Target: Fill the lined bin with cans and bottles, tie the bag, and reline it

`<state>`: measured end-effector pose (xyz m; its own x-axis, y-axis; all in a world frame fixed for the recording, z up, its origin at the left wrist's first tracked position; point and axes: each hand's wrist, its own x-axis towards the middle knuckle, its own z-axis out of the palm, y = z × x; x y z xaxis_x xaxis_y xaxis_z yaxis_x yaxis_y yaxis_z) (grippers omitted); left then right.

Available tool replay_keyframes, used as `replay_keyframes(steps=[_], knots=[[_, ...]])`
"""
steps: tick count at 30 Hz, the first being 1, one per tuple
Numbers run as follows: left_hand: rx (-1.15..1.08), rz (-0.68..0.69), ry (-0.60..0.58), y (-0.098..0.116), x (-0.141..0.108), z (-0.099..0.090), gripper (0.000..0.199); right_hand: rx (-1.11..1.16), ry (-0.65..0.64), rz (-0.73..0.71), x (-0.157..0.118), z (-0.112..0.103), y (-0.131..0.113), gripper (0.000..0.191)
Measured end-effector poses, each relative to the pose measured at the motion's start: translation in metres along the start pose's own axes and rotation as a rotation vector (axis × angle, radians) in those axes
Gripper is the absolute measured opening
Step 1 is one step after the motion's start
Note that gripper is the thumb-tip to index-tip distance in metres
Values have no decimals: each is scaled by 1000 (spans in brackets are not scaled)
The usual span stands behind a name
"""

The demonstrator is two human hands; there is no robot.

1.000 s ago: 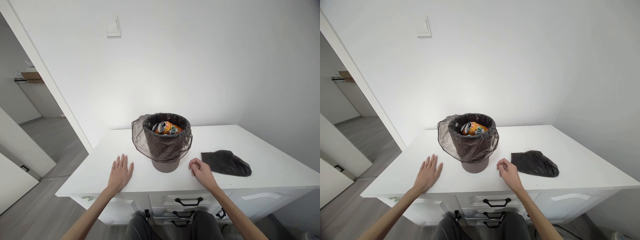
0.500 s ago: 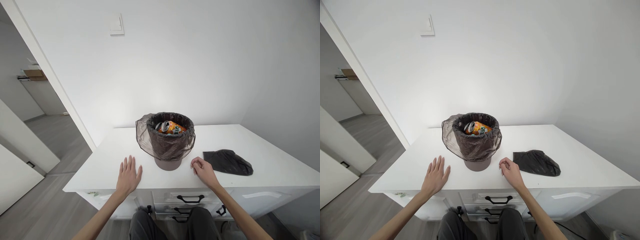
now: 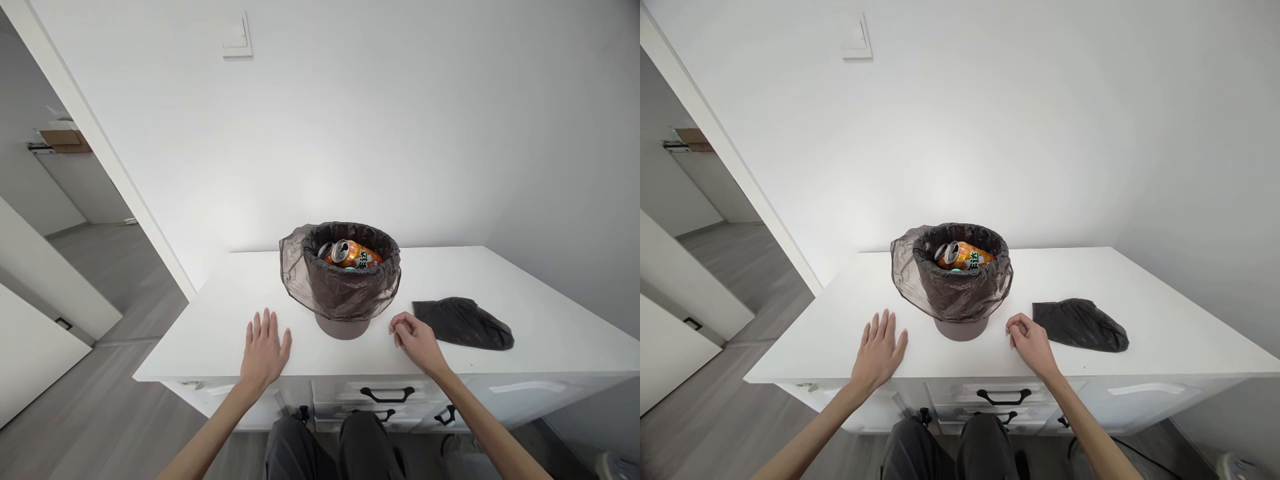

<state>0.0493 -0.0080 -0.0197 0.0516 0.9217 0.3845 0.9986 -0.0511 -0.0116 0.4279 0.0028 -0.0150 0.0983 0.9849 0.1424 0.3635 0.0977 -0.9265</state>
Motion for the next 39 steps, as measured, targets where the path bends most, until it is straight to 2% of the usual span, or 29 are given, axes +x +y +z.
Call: replay_keyframes(steps=[14,27,39], knots=[[-22,8,20,1,0,-3,69,105,50,22,-2,-3,-10,17],[-42,23,35,-6,0,4,69,89,-4,66,2,-3,27,16],[8,15,6,-8,2,3,71,151,-67,78,5,-4,30,14]])
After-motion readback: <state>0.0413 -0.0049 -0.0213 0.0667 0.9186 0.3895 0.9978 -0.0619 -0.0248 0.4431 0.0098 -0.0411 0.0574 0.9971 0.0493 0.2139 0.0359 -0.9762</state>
